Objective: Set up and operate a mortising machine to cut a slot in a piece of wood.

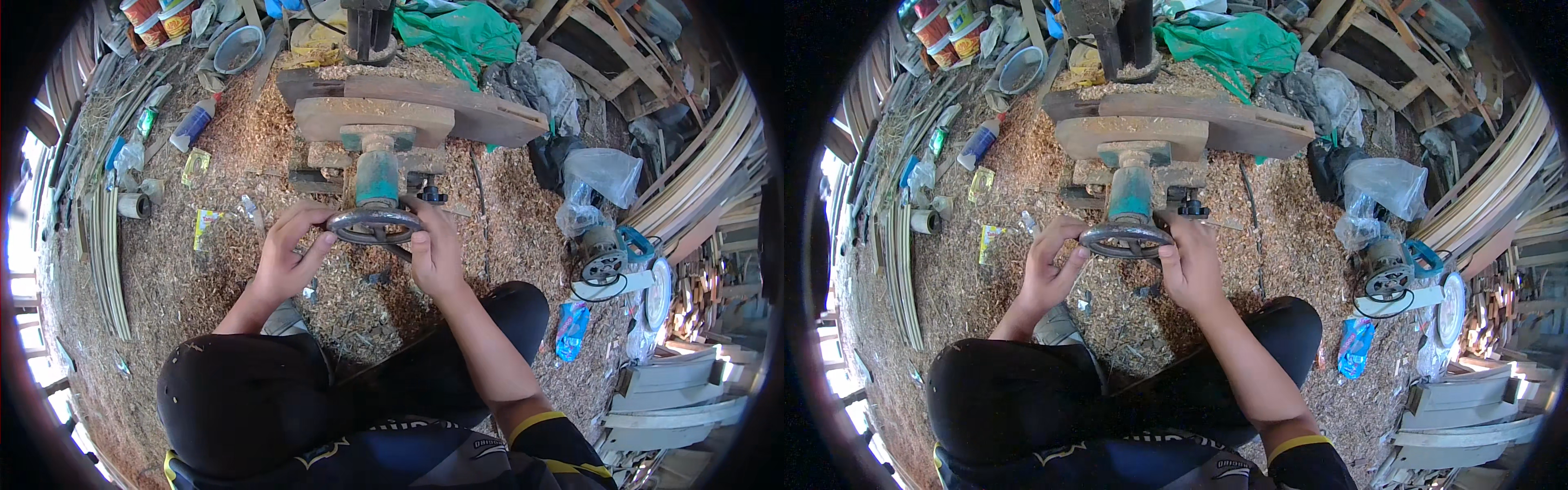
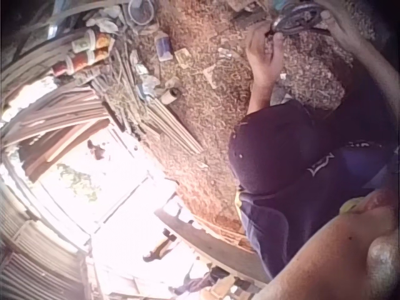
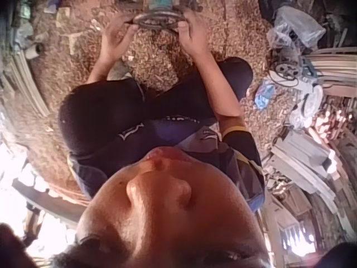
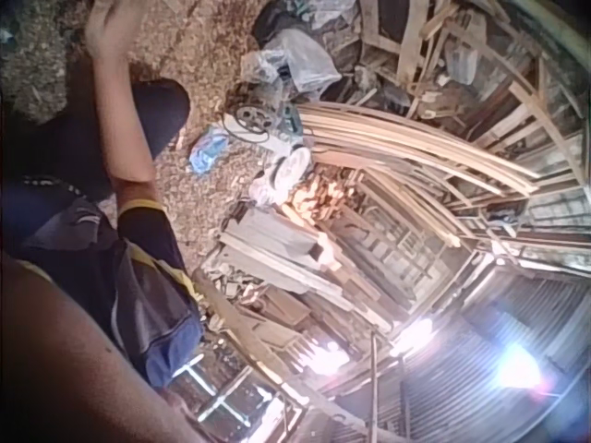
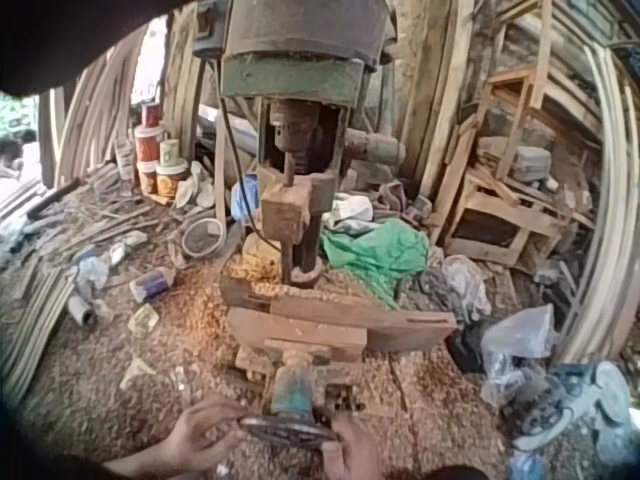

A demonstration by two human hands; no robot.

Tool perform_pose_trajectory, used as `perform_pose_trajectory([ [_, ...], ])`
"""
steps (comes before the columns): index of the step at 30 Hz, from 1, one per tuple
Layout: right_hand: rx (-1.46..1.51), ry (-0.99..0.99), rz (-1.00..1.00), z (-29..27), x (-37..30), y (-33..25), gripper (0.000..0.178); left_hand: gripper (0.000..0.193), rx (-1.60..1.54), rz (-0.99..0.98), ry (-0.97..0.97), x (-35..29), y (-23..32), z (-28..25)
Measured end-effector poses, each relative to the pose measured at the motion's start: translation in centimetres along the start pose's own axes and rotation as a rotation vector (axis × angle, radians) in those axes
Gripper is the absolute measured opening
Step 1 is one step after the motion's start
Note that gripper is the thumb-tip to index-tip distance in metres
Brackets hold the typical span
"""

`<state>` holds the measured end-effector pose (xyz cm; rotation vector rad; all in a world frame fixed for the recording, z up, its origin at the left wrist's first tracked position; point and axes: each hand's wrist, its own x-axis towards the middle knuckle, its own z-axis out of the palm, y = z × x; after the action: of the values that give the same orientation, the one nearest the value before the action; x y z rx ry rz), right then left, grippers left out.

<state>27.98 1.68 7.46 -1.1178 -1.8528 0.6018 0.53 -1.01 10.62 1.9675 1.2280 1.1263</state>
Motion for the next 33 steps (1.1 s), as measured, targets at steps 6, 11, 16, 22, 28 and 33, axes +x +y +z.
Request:
perform_pose_trajectory([
  [6, 0.074, -0.002, 0.025, 0.1, 0.3, -0.3, 0.070, 0.024, -0.049, -0.010, 0.010, -0.1, 0.0, 0.4],
  [11, 0.211, 0.054, 0.069, -0.8, 2.2, -0.2, 0.049, 0.023, -0.056, 0.007, -0.004, 0.0, -0.4, 0.7],
  [16, -0.237, 0.216, -0.276, -4.0, 10.2, 0.6, 0.014, 0.026, 0.002, 0.093, -0.056, 0.7, -0.6, -0.9],
  [22, -0.495, 0.143, -0.379, -6.8, 16.7, 1.2, 0.018, 0.044, 0.180, 0.239, -0.059, 6.3, 2.4, -3.4],
  [28, -0.467, 0.052, -0.286, -8.5, 16.3, 3.9, 0.022, 0.070, 0.601, 0.343, -0.232, 10.0, 2.7, -3.3],
  [33, -0.366, 0.031, -0.326, -7.8, 17.0, 4.7, 0.021, 0.077, 0.688, 0.296, -0.198, 10.6, 1.3, -3.0],
])
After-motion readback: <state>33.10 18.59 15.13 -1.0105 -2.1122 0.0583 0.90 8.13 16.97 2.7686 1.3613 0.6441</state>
